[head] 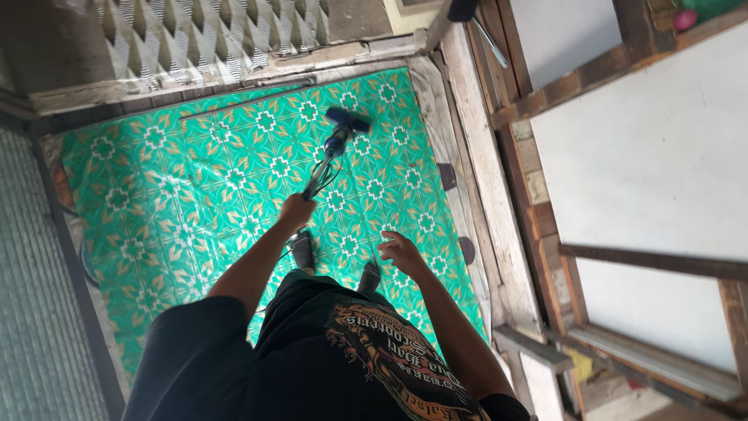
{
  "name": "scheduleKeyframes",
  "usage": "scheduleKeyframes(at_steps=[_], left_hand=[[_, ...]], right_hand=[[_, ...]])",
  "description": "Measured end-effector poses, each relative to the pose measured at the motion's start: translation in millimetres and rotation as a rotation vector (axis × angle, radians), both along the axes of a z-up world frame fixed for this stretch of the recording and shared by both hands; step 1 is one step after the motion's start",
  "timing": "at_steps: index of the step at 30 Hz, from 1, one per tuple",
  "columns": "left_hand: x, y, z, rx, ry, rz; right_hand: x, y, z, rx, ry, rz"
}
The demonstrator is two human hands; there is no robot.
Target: The person vacuums a patterned green floor mat by moving a vacuum head across the surface while managing the power cord.
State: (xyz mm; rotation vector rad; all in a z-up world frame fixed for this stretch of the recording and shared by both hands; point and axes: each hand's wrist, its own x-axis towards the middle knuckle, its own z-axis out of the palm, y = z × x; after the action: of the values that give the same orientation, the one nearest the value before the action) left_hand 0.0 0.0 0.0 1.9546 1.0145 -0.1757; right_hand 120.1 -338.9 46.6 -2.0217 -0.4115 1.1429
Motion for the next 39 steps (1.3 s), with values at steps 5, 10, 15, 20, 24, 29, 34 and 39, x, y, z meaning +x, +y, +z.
scheduleKeyframes(at_steps=[5, 10, 15, 20, 24, 29, 34, 39], left_hand=[[-88, -34, 23, -0.028, -0.041, 0.198], [-138, -91, 46, -0.191, -0.030, 0.476], [-122, -108, 66, -0.182, -0.019, 0.664], [-98, -48, 122, -0.383, -0.189, 0.820], [-78, 35, 173, -0.331, -0.106, 0.714], [-64, 152, 214, -0.413, -0.108, 0.688], [-38, 250, 252, -0.572, -0.156, 0.703], [-8, 330, 284, -0.603, -0.113, 0.724]], right_hand=[[51, -10, 10, 0.026, -0.013, 0.153], [114, 30, -8, 0.157, 0.044, 0.326], [154, 128, -20, 0.101, -0.019, 0.582], [168, 261, -21, 0.085, -0.042, 0.806], [173, 359, -6, 0.051, 0.028, 0.882], [208, 484, -6, 0.160, 0.072, 0.873], [254, 600, 28, 0.140, 0.176, 0.731], [313, 713, 83, 0.278, 0.117, 0.694]])
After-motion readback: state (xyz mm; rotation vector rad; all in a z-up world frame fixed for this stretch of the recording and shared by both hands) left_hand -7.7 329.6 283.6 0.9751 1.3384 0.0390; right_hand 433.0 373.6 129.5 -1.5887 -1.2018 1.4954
